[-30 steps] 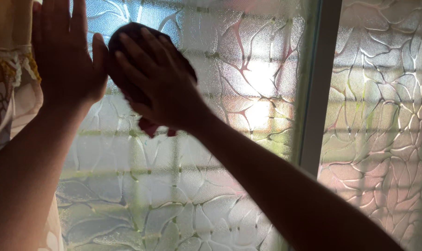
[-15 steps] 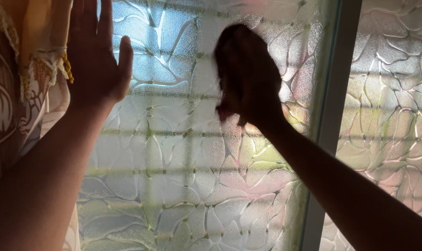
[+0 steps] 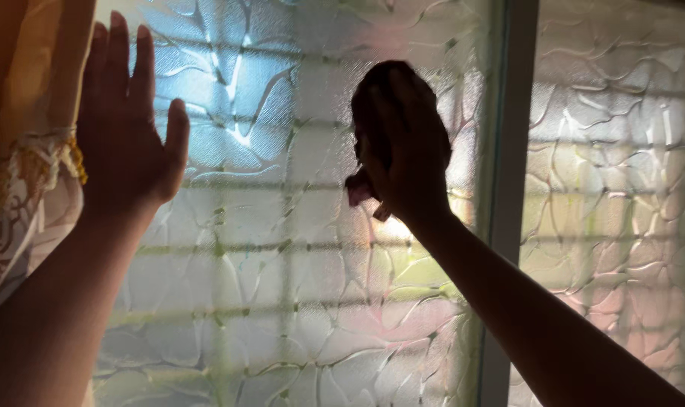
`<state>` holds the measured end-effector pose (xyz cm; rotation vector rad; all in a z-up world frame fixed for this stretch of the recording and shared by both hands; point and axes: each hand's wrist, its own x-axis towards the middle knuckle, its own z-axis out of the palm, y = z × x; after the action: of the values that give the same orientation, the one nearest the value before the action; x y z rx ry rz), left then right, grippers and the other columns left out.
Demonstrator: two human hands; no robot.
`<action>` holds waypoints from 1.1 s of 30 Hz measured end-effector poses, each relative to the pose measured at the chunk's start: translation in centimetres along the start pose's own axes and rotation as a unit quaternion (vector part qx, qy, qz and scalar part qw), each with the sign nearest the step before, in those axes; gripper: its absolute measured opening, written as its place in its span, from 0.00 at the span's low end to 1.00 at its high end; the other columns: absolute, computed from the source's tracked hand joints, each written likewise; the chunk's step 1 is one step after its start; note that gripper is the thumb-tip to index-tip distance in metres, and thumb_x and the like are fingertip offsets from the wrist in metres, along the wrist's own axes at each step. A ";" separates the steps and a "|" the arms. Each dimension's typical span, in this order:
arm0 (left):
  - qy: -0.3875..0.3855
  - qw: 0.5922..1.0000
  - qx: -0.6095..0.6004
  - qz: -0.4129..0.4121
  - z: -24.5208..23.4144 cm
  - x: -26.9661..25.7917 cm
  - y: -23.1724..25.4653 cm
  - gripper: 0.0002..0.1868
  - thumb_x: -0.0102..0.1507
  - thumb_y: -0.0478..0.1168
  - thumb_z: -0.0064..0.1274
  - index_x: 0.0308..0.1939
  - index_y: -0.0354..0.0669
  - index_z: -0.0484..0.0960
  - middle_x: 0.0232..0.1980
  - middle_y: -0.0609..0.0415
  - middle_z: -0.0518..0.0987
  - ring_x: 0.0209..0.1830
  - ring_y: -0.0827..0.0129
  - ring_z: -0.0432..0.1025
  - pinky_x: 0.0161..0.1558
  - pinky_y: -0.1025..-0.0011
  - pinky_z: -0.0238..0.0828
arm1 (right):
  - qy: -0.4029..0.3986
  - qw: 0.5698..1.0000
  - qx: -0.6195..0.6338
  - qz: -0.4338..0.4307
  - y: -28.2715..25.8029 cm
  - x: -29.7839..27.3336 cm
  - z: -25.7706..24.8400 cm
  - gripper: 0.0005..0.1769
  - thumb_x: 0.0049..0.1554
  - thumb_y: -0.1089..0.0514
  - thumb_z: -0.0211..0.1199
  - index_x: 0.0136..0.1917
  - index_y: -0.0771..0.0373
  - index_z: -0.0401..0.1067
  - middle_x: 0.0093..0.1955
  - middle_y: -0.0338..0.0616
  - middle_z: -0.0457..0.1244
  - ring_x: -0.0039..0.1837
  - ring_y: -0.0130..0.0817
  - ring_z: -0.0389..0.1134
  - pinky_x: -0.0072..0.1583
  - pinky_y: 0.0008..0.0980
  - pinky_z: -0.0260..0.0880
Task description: The person sprays a cleaning solution onto a window and wipes the glass surface with a cloth.
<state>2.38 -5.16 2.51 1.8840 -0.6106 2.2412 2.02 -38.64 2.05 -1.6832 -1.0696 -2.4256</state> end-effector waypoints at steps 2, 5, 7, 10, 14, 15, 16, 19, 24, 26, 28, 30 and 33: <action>0.000 1.000 0.009 0.000 0.0 -0.1 -0.3 0.38 0.74 0.46 0.43 0.86 0.34 0.55 0.88 0.36 0.49 0.89 0.42 0.43 0.86 0.49 0.39 | -0.056 0.996 0.043 -0.052 -3.1 -1.0 0.8 0.22 0.59 0.59 0.66 0.65 0.61 0.70 0.73 0.51 0.60 0.77 0.54 0.60 0.77 0.50 0.63; -0.001 1.000 0.013 0.014 0.3 -0.4 -0.5 0.37 0.77 0.48 0.43 0.85 0.34 0.55 0.88 0.36 0.50 0.89 0.42 0.44 0.86 0.48 0.40 | -0.164 0.961 0.099 -0.197 -10.2 -4.7 1.1 0.26 0.53 0.51 0.63 0.64 0.60 0.70 0.69 0.50 0.60 0.77 0.51 0.58 0.78 0.58 0.58; -0.003 1.000 0.012 0.021 0.2 -0.6 -0.8 0.36 0.78 0.49 0.43 0.84 0.33 0.54 0.88 0.37 0.51 0.89 0.42 0.46 0.88 0.48 0.41 | -0.196 0.942 0.136 -0.236 -13.5 -7.0 -0.1 0.30 0.54 0.47 0.61 0.66 0.61 0.69 0.73 0.56 0.59 0.76 0.59 0.56 0.76 0.56 0.58; 0.020 0.999 -0.002 0.044 0.3 -0.7 -0.7 0.35 0.79 0.48 0.42 0.85 0.33 0.52 0.87 0.37 0.50 0.88 0.43 0.45 0.86 0.50 0.42 | -0.196 0.926 0.236 -0.218 -13.2 -6.7 0.1 0.34 0.55 0.45 0.61 0.72 0.58 0.66 0.78 0.50 0.57 0.81 0.54 0.54 0.80 0.56 0.54; 0.015 0.999 0.011 0.037 0.2 -0.8 -0.5 0.35 0.78 0.47 0.41 0.85 0.34 0.52 0.86 0.36 0.50 0.87 0.42 0.45 0.85 0.49 0.43 | -0.225 0.948 0.112 -0.193 -7.6 -2.2 2.2 0.30 0.54 0.45 0.64 0.66 0.59 0.68 0.73 0.53 0.58 0.79 0.56 0.55 0.77 0.55 0.59; 0.010 0.999 0.015 0.030 0.1 -0.8 -0.4 0.35 0.77 0.46 0.42 0.85 0.34 0.52 0.86 0.35 0.50 0.86 0.40 0.46 0.84 0.47 0.43 | -0.149 0.971 0.110 -0.154 -6.3 -1.6 1.7 0.29 0.56 0.46 0.65 0.67 0.60 0.68 0.75 0.57 0.57 0.78 0.58 0.54 0.76 0.54 0.59; 0.005 1.000 0.019 0.022 -0.1 -0.9 -0.3 0.36 0.76 0.45 0.43 0.85 0.34 0.52 0.85 0.35 0.51 0.86 0.39 0.46 0.84 0.46 0.43 | -0.106 0.984 0.085 -0.116 -6.5 -1.8 1.4 0.30 0.55 0.47 0.65 0.68 0.61 0.68 0.75 0.57 0.56 0.78 0.59 0.54 0.76 0.55 0.58; 0.014 0.999 0.023 0.034 -0.3 -0.8 0.0 0.34 0.78 0.45 0.43 0.84 0.34 0.53 0.85 0.35 0.52 0.86 0.41 0.46 0.84 0.48 0.43 | -0.063 0.996 0.052 -0.046 -7.7 -2.3 0.9 0.32 0.53 0.49 0.67 0.68 0.62 0.69 0.74 0.56 0.56 0.78 0.58 0.53 0.77 0.57 0.56; 0.003 1.000 -0.009 0.007 -0.5 -1.1 0.4 0.32 0.76 0.45 0.44 0.82 0.38 0.57 0.82 0.33 0.55 0.83 0.39 0.49 0.82 0.47 0.46 | -0.256 0.929 0.159 -0.216 -15.3 -6.3 1.0 0.30 0.49 0.44 0.64 0.63 0.56 0.70 0.71 0.49 0.59 0.78 0.52 0.56 0.79 0.54 0.56; 0.012 1.000 -0.003 0.020 -0.3 -0.8 0.0 0.32 0.77 0.45 0.43 0.83 0.38 0.56 0.83 0.34 0.54 0.84 0.40 0.48 0.85 0.47 0.45 | -0.158 0.932 0.173 -0.276 -15.6 -7.1 0.7 0.29 0.54 0.45 0.63 0.66 0.55 0.71 0.74 0.51 0.58 0.80 0.53 0.55 0.80 0.55 0.55; 0.013 0.999 0.029 0.032 -0.1 -1.0 -0.5 0.33 0.78 0.46 0.41 0.84 0.37 0.54 0.84 0.35 0.53 0.85 0.40 0.47 0.87 0.47 0.44 | -0.168 0.922 0.171 -0.303 -13.9 -6.2 1.2 0.30 0.54 0.41 0.62 0.65 0.57 0.71 0.72 0.51 0.59 0.80 0.51 0.55 0.79 0.57 0.56; 0.020 0.998 0.045 0.032 0.5 -0.7 -0.8 0.33 0.78 0.46 0.40 0.84 0.37 0.53 0.85 0.36 0.52 0.86 0.41 0.46 0.88 0.47 0.44 | -0.292 0.917 0.202 -0.181 -10.9 -3.7 2.6 0.22 0.53 0.46 0.65 0.59 0.54 0.71 0.68 0.45 0.62 0.79 0.48 0.57 0.78 0.54 0.59; 0.017 0.998 0.054 0.025 0.7 -1.4 -1.3 0.33 0.78 0.47 0.41 0.85 0.38 0.53 0.85 0.36 0.52 0.85 0.41 0.47 0.85 0.47 0.45 | -0.092 0.986 0.116 -0.081 -7.7 -2.8 1.1 0.30 0.54 0.50 0.65 0.67 0.61 0.70 0.74 0.57 0.58 0.77 0.59 0.54 0.76 0.54 0.56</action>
<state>3.78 -4.09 1.49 1.8967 -0.5471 2.3777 1.25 -33.17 -4.12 -1.8314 -1.5018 -2.1570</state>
